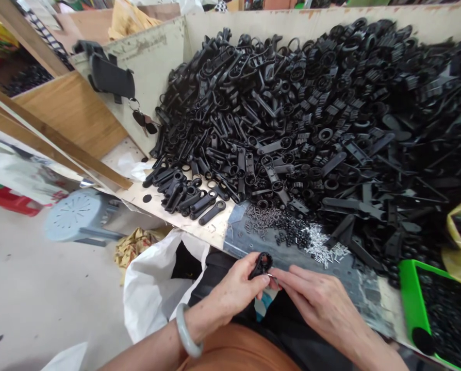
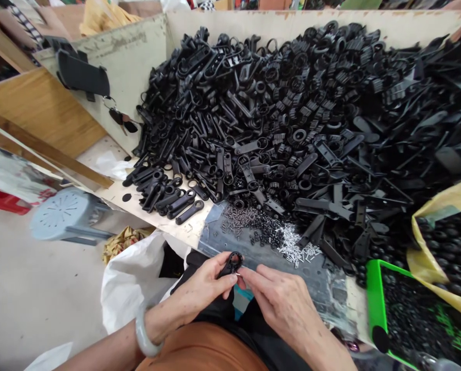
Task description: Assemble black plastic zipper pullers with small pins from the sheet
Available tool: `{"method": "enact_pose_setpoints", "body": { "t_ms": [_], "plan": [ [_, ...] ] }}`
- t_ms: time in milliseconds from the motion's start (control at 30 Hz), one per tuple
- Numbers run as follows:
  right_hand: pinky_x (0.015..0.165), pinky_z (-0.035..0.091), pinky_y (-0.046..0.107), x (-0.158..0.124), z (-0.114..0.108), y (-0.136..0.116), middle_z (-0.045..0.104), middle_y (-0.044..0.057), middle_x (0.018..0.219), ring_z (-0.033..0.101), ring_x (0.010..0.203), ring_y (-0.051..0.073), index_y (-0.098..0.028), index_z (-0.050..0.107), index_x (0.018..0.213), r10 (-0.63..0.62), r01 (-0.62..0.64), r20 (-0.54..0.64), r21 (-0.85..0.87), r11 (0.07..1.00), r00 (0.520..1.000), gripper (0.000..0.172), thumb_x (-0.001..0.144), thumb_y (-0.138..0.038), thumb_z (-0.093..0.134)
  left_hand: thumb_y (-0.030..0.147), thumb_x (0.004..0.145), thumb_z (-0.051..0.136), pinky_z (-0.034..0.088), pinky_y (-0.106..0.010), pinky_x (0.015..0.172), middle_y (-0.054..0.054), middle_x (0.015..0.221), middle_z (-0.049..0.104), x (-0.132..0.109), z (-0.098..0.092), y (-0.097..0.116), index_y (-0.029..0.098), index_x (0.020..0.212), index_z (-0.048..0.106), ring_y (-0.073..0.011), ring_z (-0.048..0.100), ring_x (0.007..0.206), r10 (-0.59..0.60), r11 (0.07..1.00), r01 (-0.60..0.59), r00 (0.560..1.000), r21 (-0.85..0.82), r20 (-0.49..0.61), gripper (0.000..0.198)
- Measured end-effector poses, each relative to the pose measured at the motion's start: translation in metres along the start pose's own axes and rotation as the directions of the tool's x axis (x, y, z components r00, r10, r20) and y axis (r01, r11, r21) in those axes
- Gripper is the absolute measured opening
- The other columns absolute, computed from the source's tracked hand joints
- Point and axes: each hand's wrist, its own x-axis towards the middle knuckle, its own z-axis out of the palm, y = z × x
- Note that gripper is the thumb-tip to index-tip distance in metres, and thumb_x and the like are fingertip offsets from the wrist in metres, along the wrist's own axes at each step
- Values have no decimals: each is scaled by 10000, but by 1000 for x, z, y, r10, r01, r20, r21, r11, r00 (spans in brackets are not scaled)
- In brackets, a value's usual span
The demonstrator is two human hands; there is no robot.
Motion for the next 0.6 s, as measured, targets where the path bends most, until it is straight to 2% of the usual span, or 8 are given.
{"method": "enact_pose_setpoints", "body": {
  "t_ms": [167,300,367,433,533,600],
  "plan": [
    [515,443,215,-2,4,1,662,-9,694,672,560,110,-230,724,1093,24,-23,25,-22,999,999,406,1109,-243,318,339,817,731,383,-224,599,-8,844,604,-2,0,0,172,988,631,-117,517,704,-17,1000,16,1000,-17,-12,259],
    [531,461,204,-7,8,3,672,-2,731,686,588,112,-228,715,1150,54,-53,42,-22,998,998,389,1110,-251,329,321,864,661,396,-235,638,6,804,598,1,-4,-5,162,1059,633,-105,473,653,-38,999,38,999,13,-21,253],
    [549,480,200,-8,9,5,679,4,752,694,604,114,-223,707,1190,63,-63,21,-10,998,998,379,1109,-250,337,295,891,612,395,-243,626,-3,826,623,4,-7,-7,152,1115,634,-101,464,623,-15,998,16,1000,59,-17,267],
    [573,501,195,-10,9,7,688,11,769,697,623,115,-214,699,1218,83,-83,-21,3,997,996,361,1105,-245,357,266,918,567,426,-261,652,-21,866,665,7,-11,-6,160,1193,630,-122,509,645,56,981,-48,998,188,-38,302],
    [608,523,194,-11,9,8,697,17,781,703,654,118,-199,695,1219,137,-136,-92,17,991,986,325,1096,-236,397,225,938,532,486,-347,897,-62,1027,734,9,-14,-2,210,1317,609,-211,646,910,230,857,-154,968,491,-97,387],
    [621,531,199,-11,12,8,707,18,792,716,674,123,-195,699,1203,169,-169,-134,17,986,976,315,1097,-243,406,207,931,525,440,-408,1056,-92,1230,720,11,-13,0,233,1361,596,-265,637,1146,306,772,-174,945,611,-117,437]
  ]
}}
